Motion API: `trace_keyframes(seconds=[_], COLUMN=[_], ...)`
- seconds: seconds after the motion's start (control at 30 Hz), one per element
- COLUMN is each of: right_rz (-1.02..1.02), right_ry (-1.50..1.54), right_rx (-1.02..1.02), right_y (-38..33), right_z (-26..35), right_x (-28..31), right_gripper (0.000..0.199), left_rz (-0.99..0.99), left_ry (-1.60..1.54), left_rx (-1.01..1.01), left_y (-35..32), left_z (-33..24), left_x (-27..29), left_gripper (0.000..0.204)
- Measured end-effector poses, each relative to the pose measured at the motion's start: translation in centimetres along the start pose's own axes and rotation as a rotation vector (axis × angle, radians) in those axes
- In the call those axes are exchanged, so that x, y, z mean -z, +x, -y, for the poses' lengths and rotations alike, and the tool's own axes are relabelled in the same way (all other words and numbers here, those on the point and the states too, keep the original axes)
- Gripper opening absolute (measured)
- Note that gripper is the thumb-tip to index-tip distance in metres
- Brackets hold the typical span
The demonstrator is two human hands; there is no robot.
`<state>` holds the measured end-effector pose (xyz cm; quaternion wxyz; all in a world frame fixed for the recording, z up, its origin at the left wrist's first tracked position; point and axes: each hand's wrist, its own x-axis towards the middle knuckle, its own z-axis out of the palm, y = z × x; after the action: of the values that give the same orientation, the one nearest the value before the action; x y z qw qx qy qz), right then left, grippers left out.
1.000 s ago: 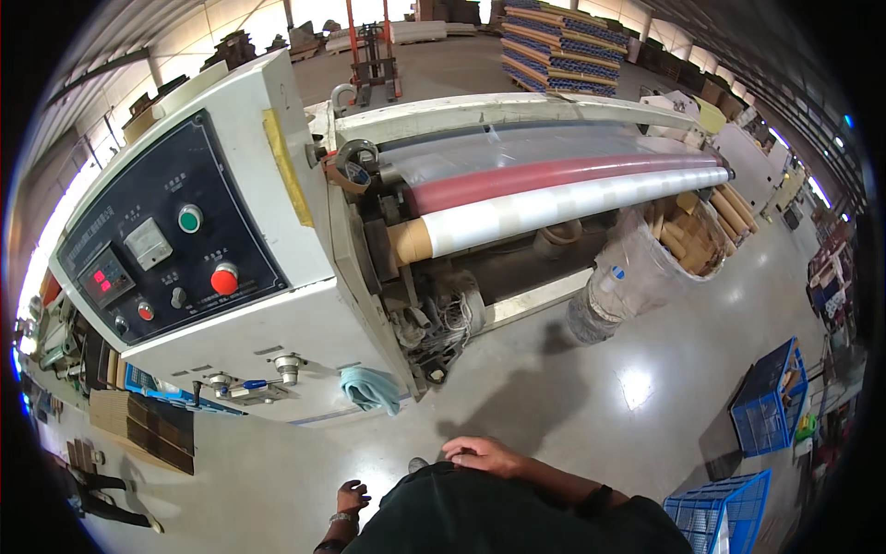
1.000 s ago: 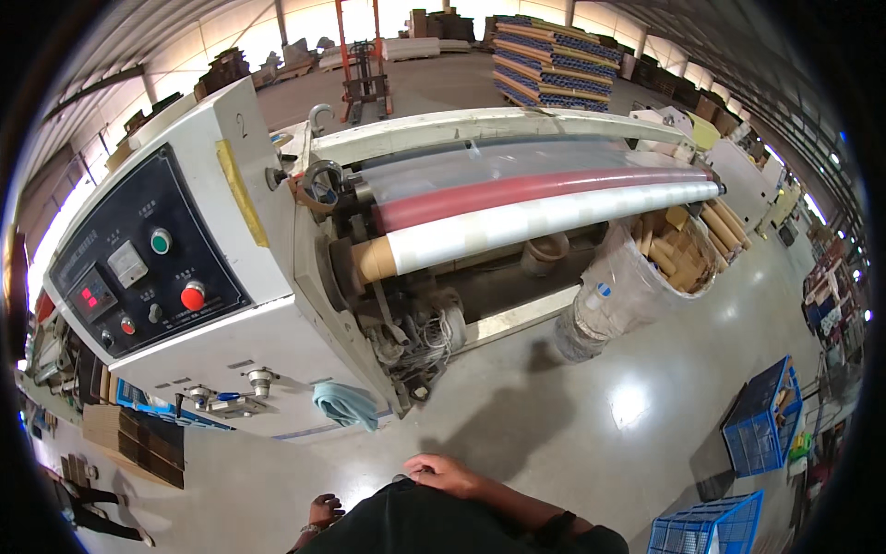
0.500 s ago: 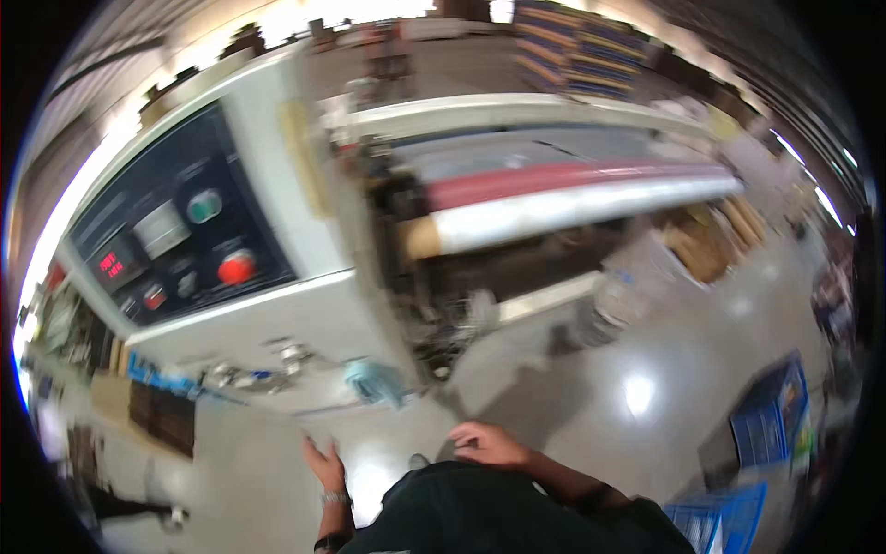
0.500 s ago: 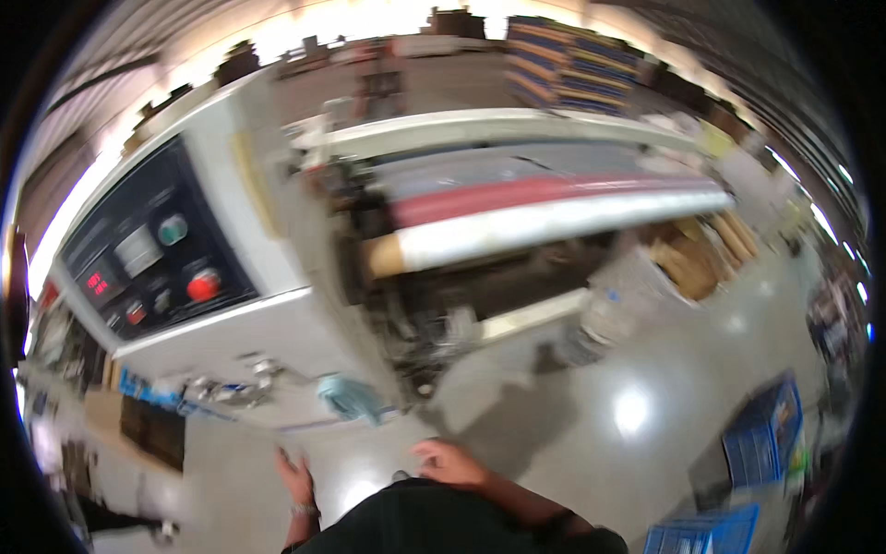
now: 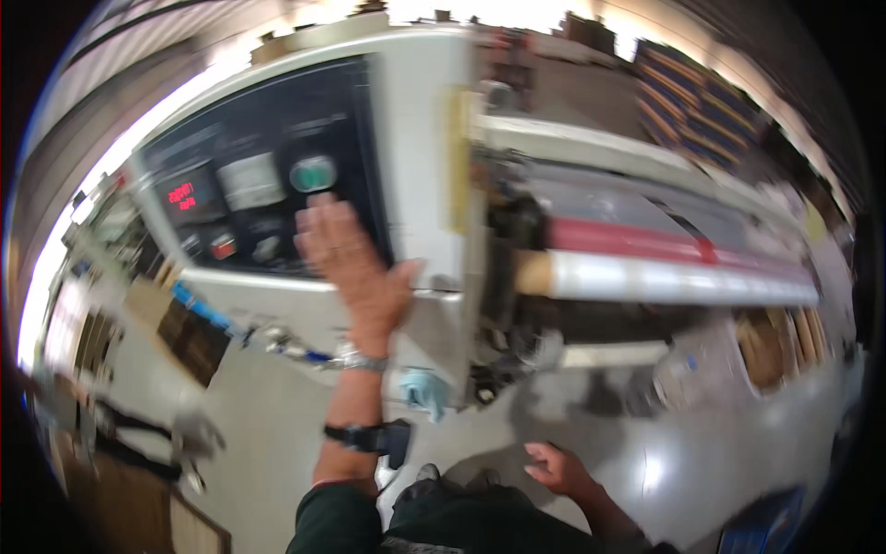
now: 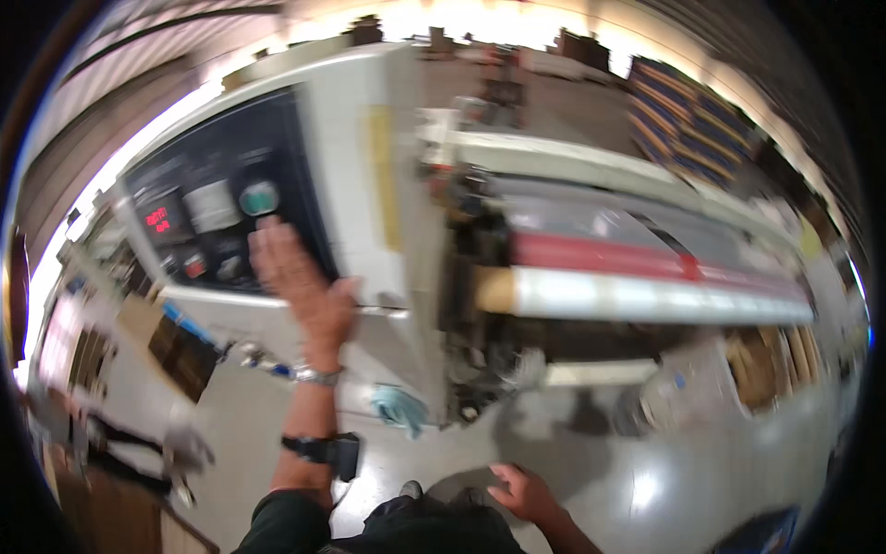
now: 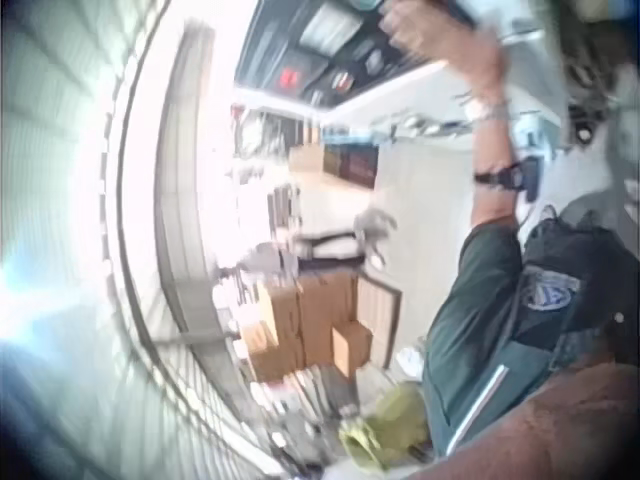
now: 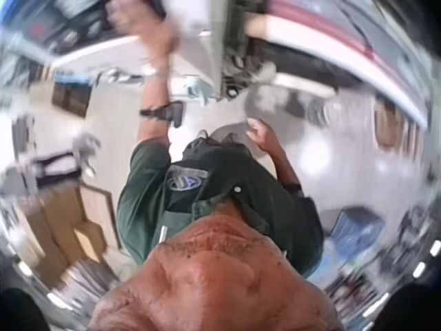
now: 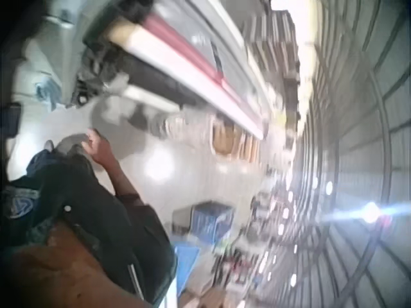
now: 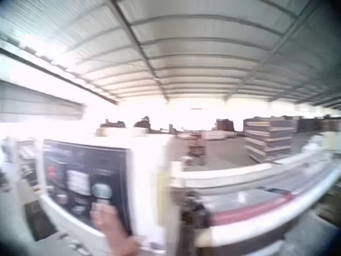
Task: Operating an industrial winding machine control panel and loading cardboard cores with plastic film.
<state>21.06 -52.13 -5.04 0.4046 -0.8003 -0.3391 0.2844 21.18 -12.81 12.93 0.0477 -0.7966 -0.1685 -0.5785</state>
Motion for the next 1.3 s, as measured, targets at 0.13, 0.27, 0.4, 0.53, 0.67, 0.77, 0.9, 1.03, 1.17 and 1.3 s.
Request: trace_keyframes(seconds=[0.13,0.27,0.4,0.53,0.67,0.77,0.9,1.03,1.17,1.3], right_rz=[0.11,0.092,0.108,0.046,0.003,0.09,0.068,-0.012,-0.021,0.164], right_ry=[0.017,-0.107,-0.065,-0.031,-0.024,-0.028,-0.005,-0.051,-0.08,-0.113], right_rx=[0.021,0.035,-0.01,0.074,0.084,-0.023,-0.007,0.18,0.166,0.084], right_y=[0.5,-0.3,-0.6,-0.8,-0.7,-0.8,-1.0,-1.3,-1.3,0.2], right_z=[-0.4,-2.4,-2.2,-3.2,-3.1,-3.5,-3.9,-3.7,-4.3,-3.0], right_x=[1.0,0.6,0.6,0.3,0.1,-0.3,-0.6,-0.6,-1.2,-0.5], right_gripper=[0.045,0.046,0.045,0.043,0.043,0.047,0.045,0.044,0.045,0.047], left_rz=[-0.291,-0.303,-0.328,-0.329,-0.319,-0.313,-0.315,-0.312,-0.316,-0.21], left_ry=[-0.493,-0.422,-0.473,-0.395,-0.323,-0.323,-0.304,-0.36,-0.367,-0.367], left_rx=[0.075,0.125,0.132,0.103,0.079,0.075,0.06,0.082,0.096,0.125], left_y=[0.8,0.6,0.7,0.4,0.4,0.5,0.4,0.1,0.2,-0.1], left_z=[1.4,1.1,0.8,1.7,2.2,2.0,1.9,2.0,1.5,1.1], left_x=[2.8,0.1,-0.3,-0.2,0.0,-0.1,-0.5,-0.1,0.3,2.6], left_gripper=[0.06,0.066,0.066,0.069,0.066,0.066,0.07,0.065,0.064,0.065])
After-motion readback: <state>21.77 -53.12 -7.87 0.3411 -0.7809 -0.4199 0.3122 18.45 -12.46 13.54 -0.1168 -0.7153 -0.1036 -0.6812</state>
